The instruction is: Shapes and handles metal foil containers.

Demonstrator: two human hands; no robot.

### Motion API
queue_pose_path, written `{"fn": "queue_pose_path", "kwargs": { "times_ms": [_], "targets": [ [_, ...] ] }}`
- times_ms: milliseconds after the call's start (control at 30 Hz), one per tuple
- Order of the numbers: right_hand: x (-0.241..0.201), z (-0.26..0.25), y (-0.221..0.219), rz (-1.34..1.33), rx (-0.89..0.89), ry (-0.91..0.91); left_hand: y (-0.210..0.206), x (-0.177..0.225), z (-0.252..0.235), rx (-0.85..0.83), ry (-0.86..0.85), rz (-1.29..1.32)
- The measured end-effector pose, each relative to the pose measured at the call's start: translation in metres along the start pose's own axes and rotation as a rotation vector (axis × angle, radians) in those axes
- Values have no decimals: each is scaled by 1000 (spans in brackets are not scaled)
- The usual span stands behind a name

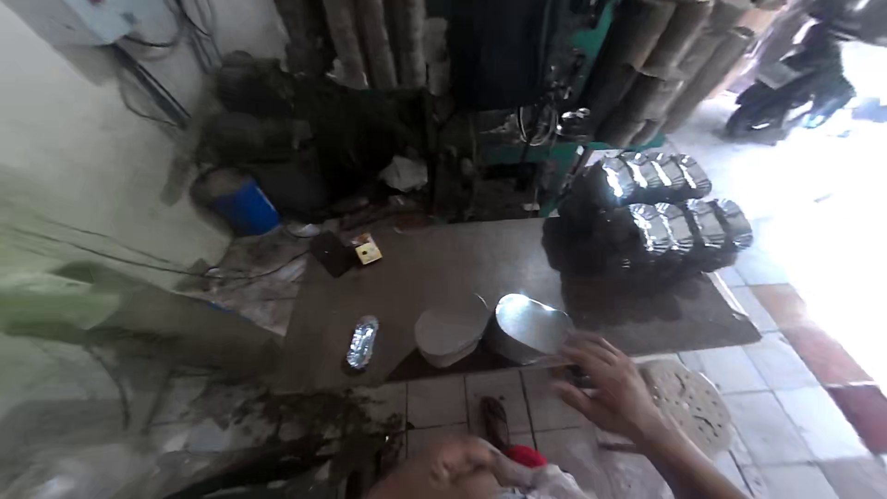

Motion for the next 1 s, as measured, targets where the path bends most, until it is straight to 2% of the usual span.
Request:
{"fn": "queue_pose_path", "kwargs": {
  "times_ms": [33, 67, 100, 133, 167, 300, 367, 433, 500, 533, 600, 667, 700, 767, 900, 1000],
  "targets": [
    [1, -29, -5, 47, -58, 82, 14, -22, 3, 137, 172, 10],
    [7, -48, -17, 90, -215, 76, 27, -38, 8, 206, 319, -2],
    [16, -61, -32, 111, -396, 21, 42, -50, 12, 227, 423, -36],
    [26, -68, -46, 111, -497, -23, 55, -58, 15, 249, 489, -80],
    [37, -67, -57, 94, -519, -48, 65, -63, 19, 274, 532, -105],
    [63, -49, -66, -76, -367, -54, 92, -61, 21, 385, 421, -85],
    [67, -51, -59, -207, -404, -89, 103, -48, 10, 438, 319, -130],
    [70, -56, -54, -293, -475, -116, 112, -29, -10, 508, 203, -270],
    [74, -59, -53, -337, -523, -123, 112, -12, -40, 531, 210, -527],
    [75, -58, -53, -354, -534, -121, 109, -5, -60, 483, 284, -664],
    [76, -59, -54, -363, -534, -108, 103, -4, -105, 284, 548, -830],
    [77, -59, -55, -361, -543, -115, 106, -22, -138, 70, 775, -903],
    [78, -58, -56, -362, -544, -117, 112, -34, -145, 0, 815, -893],
    [80, -60, -56, -368, -529, -111, 128, -44, -149, -71, 770, -776],
    [81, -55, -58, -377, -426, -91, 144, -46, -143, -261, 632, -374],
    [76, -51, -60, -350, -346, -97, 151, -50, -141, -283, 616, -286]
  ]
}}
Point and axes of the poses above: each hand's wrist, its own z-axis away from the middle knuckle, its own y-axis out of the back of the hand, x = y × z, the point moved 4 cm from there along -z, towards the middle knuckle, and after that the axes turned 2 degrees about -x, right-handed, at the moved point
